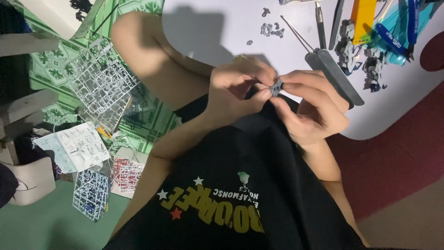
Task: The person assembles a small plastic model kit by hand, picking up small grey parts from a white tray, fitting them together, and using a sanding file to smooth edges. The person repeatedly checks fit and alignment while working on the floor.
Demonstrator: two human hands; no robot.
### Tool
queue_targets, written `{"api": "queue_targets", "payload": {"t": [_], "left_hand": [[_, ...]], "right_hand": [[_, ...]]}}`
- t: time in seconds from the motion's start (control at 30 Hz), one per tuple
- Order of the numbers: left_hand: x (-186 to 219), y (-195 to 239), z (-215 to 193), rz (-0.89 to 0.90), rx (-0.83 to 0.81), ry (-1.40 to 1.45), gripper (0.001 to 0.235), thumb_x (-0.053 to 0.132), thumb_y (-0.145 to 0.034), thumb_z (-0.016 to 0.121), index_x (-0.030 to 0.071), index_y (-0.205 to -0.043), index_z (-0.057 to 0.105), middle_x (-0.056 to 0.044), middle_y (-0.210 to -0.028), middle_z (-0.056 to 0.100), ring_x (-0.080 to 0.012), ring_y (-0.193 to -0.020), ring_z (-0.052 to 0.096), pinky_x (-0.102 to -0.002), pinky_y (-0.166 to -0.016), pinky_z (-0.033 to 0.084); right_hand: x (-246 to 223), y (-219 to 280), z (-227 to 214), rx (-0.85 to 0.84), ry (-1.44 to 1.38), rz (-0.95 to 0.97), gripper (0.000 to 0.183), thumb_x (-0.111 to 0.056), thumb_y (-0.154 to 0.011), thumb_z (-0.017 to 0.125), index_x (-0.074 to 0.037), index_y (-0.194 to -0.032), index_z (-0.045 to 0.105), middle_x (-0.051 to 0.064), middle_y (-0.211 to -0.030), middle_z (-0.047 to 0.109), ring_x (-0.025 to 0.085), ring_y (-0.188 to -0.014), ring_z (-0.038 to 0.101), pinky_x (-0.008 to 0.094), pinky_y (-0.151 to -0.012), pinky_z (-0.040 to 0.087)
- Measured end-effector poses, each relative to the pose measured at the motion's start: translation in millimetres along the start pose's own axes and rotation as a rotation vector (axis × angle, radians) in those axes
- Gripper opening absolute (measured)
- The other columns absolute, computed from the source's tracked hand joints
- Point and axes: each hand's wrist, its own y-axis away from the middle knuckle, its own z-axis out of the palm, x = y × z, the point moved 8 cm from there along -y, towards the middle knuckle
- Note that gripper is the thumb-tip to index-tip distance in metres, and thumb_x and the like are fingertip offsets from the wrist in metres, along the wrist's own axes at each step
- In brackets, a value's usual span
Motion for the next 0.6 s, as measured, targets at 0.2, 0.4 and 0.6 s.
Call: {"api": "queue_targets", "payload": {"t": [0.2,0.4,0.6], "left_hand": [[-1.7,3.7,-3.9,0.077,0.05,0.027,0.018,-0.006,-0.079,0.07,-0.014,-0.091,0.06,-0.02,-0.074,0.066,-0.032,-0.062,0.07,-0.036,-0.061,0.059],[17.7,6.5,-12.3,0.02,0.037,-0.354,0.012,0.016,-0.089,0.069,0.005,-0.095,0.067,-0.009,-0.087,0.069,-0.0223,-0.079,0.07,-0.032,-0.074,0.057],[38.4,-7.0,-8.9,0.068,0.001,-0.488,0.01,0.013,-0.085,0.074,0.004,-0.089,0.071,-0.006,-0.083,0.069,-0.0174,-0.074,0.066,-0.03,-0.076,0.056]], "right_hand": [[-0.3,12.5,1.9,0.049,-0.041,-0.038,0.013,0.017,-0.073,0.074,0.016,-0.081,0.064,0.032,-0.081,0.064,0.035,-0.071,0.062,0.044,-0.064,0.052],[1.4,4.6,5.3,-0.005,-0.053,0.014,0.016,0.02,-0.072,0.076,0.017,-0.082,0.065,0.033,-0.084,0.064,0.037,-0.075,0.065,0.044,-0.065,0.053],[6.1,2.6,8.9,-0.038,0.061,0.118,0.009,0.015,-0.078,0.076,0.018,-0.081,0.067,0.031,-0.081,0.064,0.031,-0.066,0.062,0.041,-0.06,0.051]]}}
